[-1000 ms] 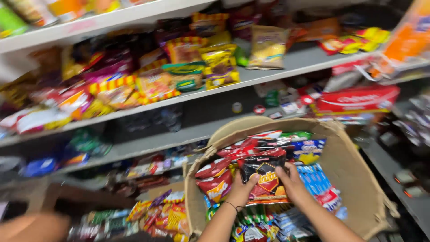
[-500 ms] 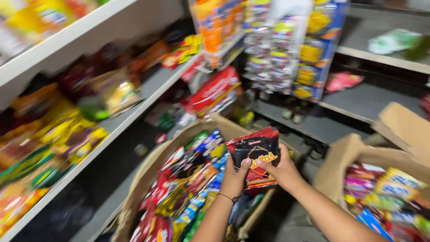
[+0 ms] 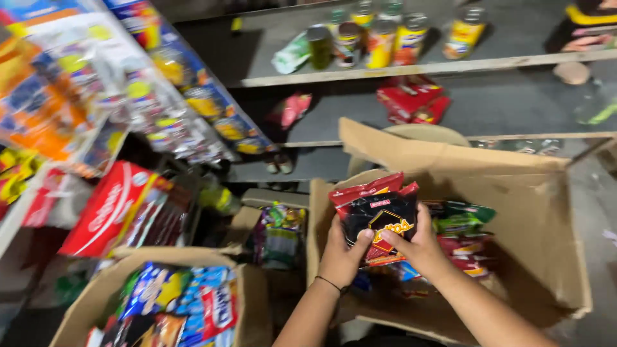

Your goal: Organizing and sorting various snack bags from a store shelf into a cardboard box.

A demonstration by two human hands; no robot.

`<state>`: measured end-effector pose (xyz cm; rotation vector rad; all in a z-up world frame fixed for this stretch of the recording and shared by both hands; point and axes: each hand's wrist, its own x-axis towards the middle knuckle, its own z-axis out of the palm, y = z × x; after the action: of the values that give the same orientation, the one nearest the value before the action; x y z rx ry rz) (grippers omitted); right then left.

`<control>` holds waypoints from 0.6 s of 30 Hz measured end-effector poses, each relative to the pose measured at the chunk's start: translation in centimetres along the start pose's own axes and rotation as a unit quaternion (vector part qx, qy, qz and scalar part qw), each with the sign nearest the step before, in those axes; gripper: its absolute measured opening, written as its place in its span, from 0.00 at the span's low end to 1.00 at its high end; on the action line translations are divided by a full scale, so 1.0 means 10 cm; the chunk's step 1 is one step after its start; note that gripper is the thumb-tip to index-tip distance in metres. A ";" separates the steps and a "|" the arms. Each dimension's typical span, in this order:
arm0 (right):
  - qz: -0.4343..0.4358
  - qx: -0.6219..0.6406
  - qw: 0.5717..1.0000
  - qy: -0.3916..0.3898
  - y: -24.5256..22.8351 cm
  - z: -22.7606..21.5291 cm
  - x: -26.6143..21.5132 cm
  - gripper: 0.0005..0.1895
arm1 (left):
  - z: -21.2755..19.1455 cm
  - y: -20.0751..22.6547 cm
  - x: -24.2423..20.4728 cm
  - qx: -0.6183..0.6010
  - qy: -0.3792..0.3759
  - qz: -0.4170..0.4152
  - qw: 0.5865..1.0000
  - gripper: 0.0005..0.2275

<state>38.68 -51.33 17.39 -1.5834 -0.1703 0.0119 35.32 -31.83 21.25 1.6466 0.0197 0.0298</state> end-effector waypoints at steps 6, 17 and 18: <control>0.005 0.009 0.999 0.049 0.53 -1.14 0.17 0.49 | 0.94 -0.48 0.56 0.096 -0.162 -0.042 0.981 0.46; 0.173 0.023 0.982 0.071 2.49 -2.22 0.56 0.45 | 2.16 -2.11 1.54 0.365 -0.229 -0.186 0.883 0.53; 0.184 0.021 0.980 0.066 2.59 -2.26 0.61 0.43 | 2.25 -2.31 1.58 0.349 -0.209 -0.202 0.891 0.52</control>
<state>49.95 -73.35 -7.25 -1.5481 0.2281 0.1974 51.96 -51.98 -3.34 2.3043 0.0473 -0.7291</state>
